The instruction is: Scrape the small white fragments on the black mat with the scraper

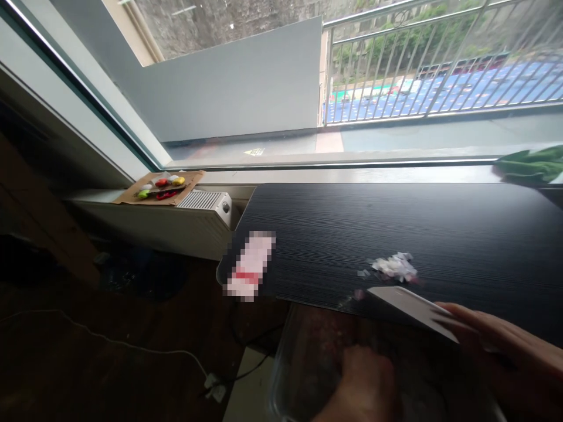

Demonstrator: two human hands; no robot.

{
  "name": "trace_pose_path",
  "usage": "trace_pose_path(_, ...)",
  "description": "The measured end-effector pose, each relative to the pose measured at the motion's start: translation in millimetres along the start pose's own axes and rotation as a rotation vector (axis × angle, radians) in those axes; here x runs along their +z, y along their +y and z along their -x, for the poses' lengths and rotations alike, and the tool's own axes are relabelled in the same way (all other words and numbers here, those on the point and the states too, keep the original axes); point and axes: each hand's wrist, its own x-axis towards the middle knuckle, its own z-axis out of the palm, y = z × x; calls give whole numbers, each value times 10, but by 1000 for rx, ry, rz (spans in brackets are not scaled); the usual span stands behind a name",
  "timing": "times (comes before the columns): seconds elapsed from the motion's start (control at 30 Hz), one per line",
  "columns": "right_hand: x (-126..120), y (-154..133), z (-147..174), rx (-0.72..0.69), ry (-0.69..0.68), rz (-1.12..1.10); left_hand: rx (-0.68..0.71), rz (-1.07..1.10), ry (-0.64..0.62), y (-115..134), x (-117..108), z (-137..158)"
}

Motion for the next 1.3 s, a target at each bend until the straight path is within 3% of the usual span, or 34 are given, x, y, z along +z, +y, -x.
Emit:
trace_pose_path(0.13, -144, -205, -253, 19, 114, -101, -88, -58, 11, 106, -69, 29)
trace_pose_path(0.57, -124, -306, -436, -107, 18, -109, -186, -124, 164, 260, -38, 148)
trace_pose_path(0.73, -134, -273, -384, -43, 25, -121, -218, -134, 130, 314, -88, 173)
trace_pose_path(1.0, -123, -341, -412, 24, -97, -207, -225, -131, 146, 324, -93, 216)
trace_pose_path(1.17, -77, -316, -436, 149, -81, -200, -231, -128, 126, 309, -83, 193)
trace_pose_path(1.3, -77, -393, -463, 175, -169, -277, -232, -133, 123, 306, -90, 180)
